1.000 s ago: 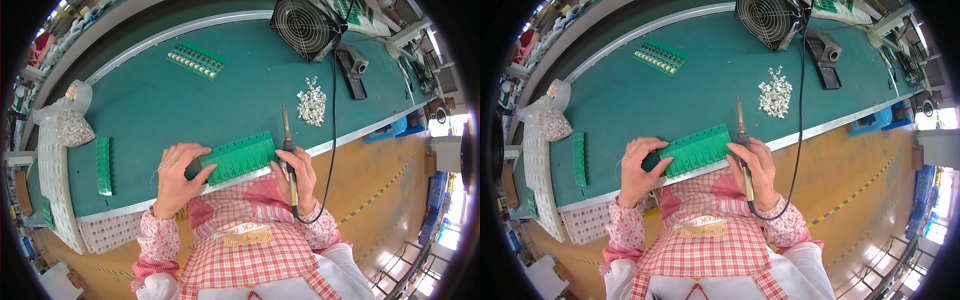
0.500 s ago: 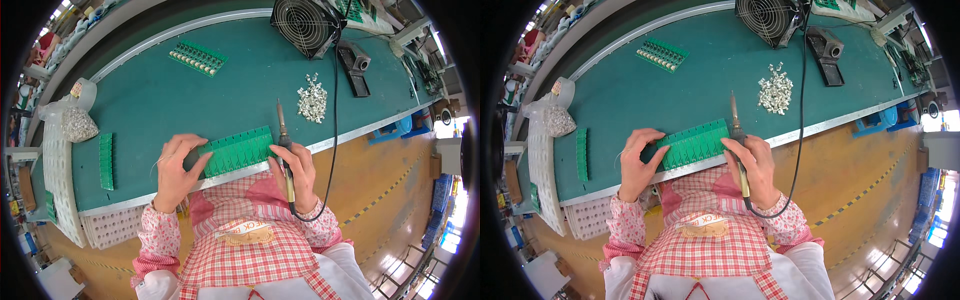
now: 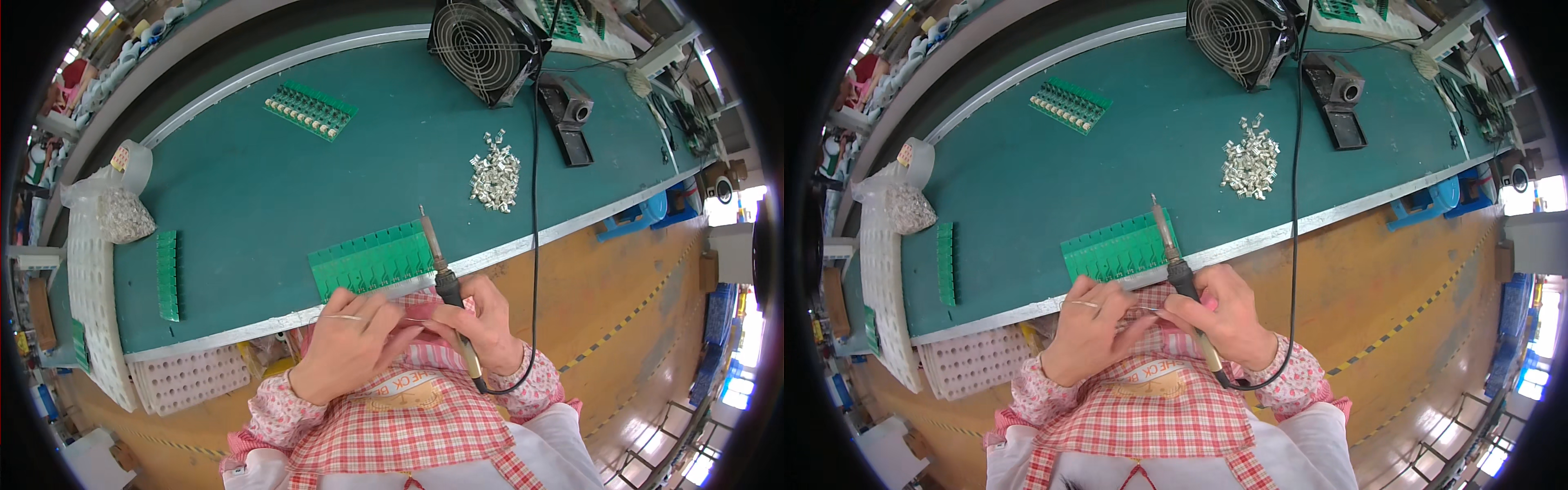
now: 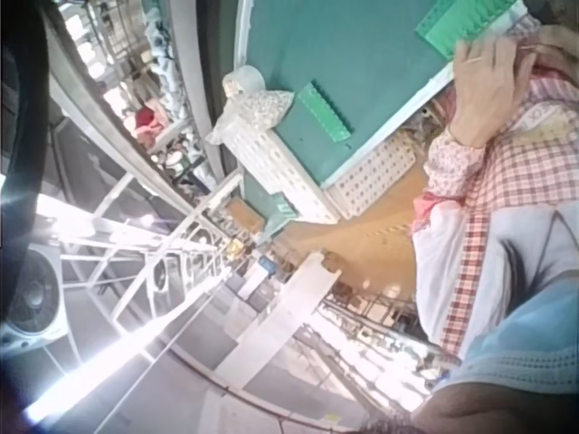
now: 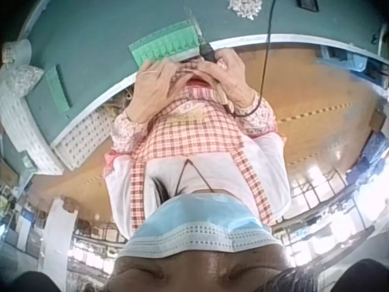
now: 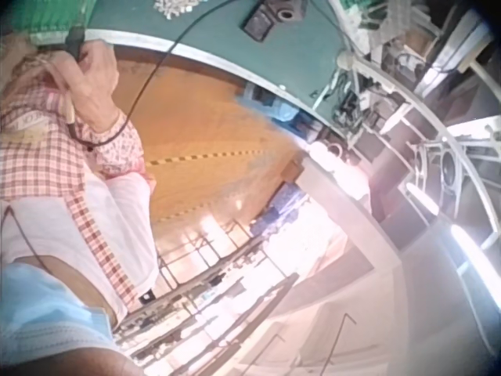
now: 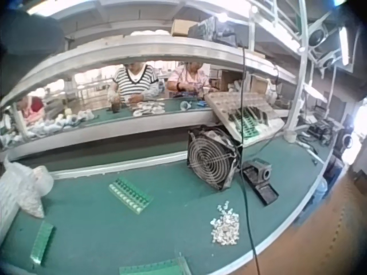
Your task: The person solders components on a circuit board with a soldering iron, inserts small electronic components into the board by hand, and solders the components into place using the soldering iron.
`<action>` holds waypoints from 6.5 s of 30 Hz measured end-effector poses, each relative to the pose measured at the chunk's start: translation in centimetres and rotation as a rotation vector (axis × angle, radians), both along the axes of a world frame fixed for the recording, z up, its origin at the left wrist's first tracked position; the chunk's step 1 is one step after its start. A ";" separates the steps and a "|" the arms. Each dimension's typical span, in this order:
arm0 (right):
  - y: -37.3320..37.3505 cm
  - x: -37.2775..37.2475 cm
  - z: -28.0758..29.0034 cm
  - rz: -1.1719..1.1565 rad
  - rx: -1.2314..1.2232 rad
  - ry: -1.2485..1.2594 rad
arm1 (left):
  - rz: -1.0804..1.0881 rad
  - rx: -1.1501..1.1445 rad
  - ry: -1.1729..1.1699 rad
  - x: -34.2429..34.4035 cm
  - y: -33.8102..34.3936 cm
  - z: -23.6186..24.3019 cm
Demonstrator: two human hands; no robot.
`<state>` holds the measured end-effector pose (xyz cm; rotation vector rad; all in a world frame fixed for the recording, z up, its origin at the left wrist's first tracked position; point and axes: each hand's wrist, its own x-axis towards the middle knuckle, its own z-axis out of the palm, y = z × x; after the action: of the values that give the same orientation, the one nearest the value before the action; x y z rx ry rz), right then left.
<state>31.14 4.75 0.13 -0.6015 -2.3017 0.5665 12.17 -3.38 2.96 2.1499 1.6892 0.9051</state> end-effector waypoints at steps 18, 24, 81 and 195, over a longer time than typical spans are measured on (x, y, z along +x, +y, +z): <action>1.2 1.2 0.8 -0.194 -0.123 0.265 | 0.227 0.259 -0.013 -0.5 0.7 -0.8; 1.1 1.3 0.8 0.010 -0.113 0.038 | 0.085 0.292 -0.086 1.0 1.6 0.6; 0.7 4.9 -2.1 -0.072 -0.771 0.529 | 0.196 0.119 0.081 2.3 2.9 -1.7; -1.2 1.0 -1.7 0.040 -0.596 0.564 | 0.225 0.086 -0.101 -1.3 0.3 -2.1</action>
<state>32.12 3.53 -1.60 -0.5694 -1.6054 1.2806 10.85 -3.06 0.82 1.9553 1.9000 1.1455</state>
